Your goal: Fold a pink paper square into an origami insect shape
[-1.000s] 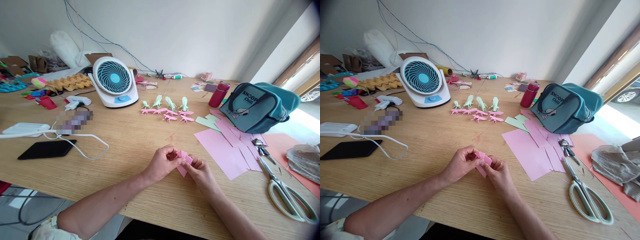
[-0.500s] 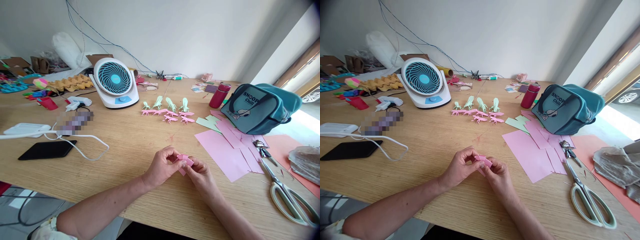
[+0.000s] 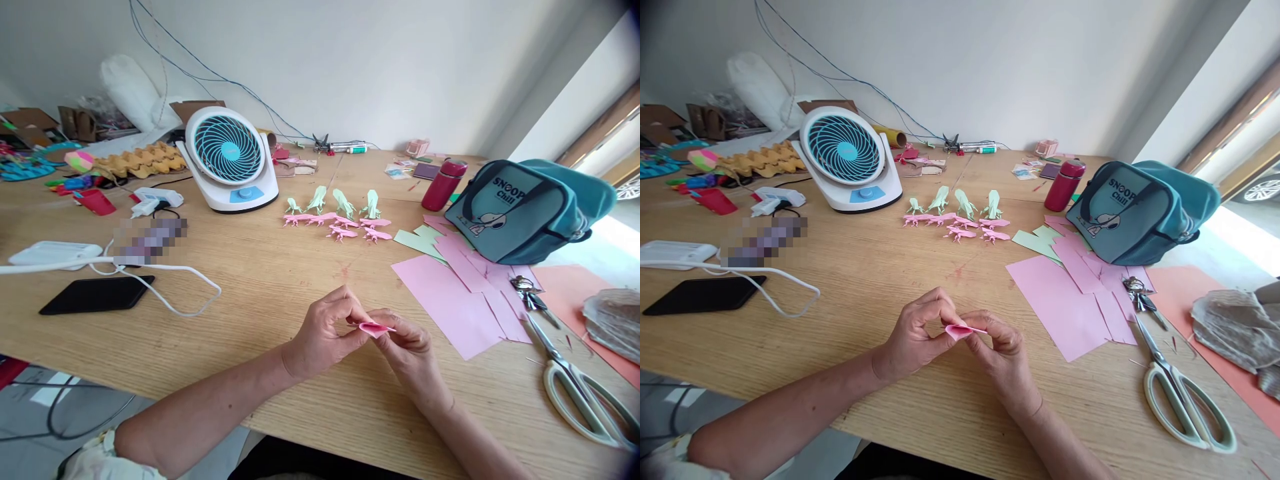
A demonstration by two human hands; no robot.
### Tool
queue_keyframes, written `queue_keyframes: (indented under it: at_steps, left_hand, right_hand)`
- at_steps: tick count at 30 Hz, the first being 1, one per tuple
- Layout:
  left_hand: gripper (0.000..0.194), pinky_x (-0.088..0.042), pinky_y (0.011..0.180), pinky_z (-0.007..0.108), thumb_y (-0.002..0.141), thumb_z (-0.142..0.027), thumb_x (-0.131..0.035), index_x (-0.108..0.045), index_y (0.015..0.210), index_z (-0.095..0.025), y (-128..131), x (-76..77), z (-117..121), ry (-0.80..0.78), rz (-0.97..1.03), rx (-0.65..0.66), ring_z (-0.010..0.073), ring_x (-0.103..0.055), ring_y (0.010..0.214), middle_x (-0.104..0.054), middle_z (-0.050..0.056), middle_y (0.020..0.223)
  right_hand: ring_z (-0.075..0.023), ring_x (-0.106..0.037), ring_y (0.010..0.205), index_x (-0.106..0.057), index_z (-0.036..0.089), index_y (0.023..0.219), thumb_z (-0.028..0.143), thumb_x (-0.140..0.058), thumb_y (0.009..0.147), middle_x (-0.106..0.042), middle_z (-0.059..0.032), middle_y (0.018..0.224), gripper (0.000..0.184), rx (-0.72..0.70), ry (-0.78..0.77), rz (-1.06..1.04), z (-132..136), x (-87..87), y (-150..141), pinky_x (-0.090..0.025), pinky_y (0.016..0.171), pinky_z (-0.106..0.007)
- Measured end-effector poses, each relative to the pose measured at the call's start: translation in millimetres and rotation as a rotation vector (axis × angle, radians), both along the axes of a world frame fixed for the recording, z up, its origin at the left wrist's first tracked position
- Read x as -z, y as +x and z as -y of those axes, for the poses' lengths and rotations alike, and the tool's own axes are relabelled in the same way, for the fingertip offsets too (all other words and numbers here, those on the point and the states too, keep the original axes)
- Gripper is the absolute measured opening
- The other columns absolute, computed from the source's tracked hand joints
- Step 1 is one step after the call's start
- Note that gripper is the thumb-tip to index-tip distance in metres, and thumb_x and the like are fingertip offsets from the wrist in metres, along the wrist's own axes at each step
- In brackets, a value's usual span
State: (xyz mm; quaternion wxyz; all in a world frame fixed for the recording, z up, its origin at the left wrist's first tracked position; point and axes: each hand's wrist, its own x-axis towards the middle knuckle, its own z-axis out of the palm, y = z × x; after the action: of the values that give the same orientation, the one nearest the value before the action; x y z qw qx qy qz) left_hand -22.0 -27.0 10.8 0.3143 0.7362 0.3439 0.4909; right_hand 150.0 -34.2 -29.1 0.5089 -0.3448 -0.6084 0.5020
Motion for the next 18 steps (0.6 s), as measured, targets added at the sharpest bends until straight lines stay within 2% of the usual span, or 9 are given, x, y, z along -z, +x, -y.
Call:
queue_keyframes:
  at_steps: [5,9,13,16,18]
  left_hand:
    - [0.009,-0.049,0.068,0.024,0.087,-0.024,-0.069,-0.070,0.081,-0.017,-1.8,0.0,0.6,0.042,-0.014,0.017,0.0131,-0.058,0.071,-0.060,0.003,0.076]
    - [0.013,-0.047,0.068,0.024,0.089,-0.024,-0.066,-0.067,0.078,-0.017,-1.8,-0.7,-0.8,0.044,-0.016,0.025,0.0128,-0.057,0.071,-0.059,0.003,0.074]
    - [0.016,-0.045,0.067,0.024,0.086,-0.024,-0.069,-0.065,0.073,-0.016,0.7,-1.7,-1.8,-0.038,-0.012,-0.013,0.0123,-0.054,0.070,-0.057,0.001,0.072]
    - [0.015,-0.045,0.068,0.023,0.085,-0.024,-0.071,-0.066,0.073,-0.016,2.5,-0.8,-2.3,-0.128,0.027,-0.037,0.0115,-0.054,0.069,-0.057,0.000,0.073]
    - [0.016,-0.045,0.068,0.023,0.085,-0.026,-0.071,-0.066,0.074,-0.016,3.1,0.9,-3.0,-0.190,0.054,-0.043,0.0114,-0.055,0.069,-0.058,0.000,0.074]
  right_hand:
    - [-0.0224,-0.067,0.091,-0.079,0.033,0.101,0.030,-0.070,0.089,-0.075,-0.0043,0.096,0.015,-0.008,0.029,0.006,0.3,-1.4,0.4,-0.049,0.083,-0.035]
    - [-0.0226,-0.066,0.091,-0.079,0.032,0.101,0.031,-0.070,0.089,-0.075,-0.0041,0.096,0.015,-0.023,0.003,0.018,-0.3,-1.0,0.9,-0.049,0.083,-0.034]
    - [-0.0223,-0.065,0.089,-0.079,0.030,0.099,0.034,-0.073,0.085,-0.074,-0.0032,0.090,0.015,-0.048,-0.069,-0.003,-1.7,-0.4,-1.1,-0.049,0.084,-0.034]
    - [-0.0206,-0.063,0.081,-0.078,0.027,0.086,0.037,-0.074,0.084,-0.070,-0.0019,0.078,0.012,-0.031,-0.138,-0.033,-2.4,-1.3,-4.4,-0.048,0.079,-0.032]
    - [-0.0195,-0.061,0.077,-0.075,0.024,0.077,0.040,-0.073,0.084,-0.067,-0.0018,0.074,0.017,-0.020,-0.171,-0.063,-2.7,-2.0,-6.6,-0.047,0.074,-0.031]
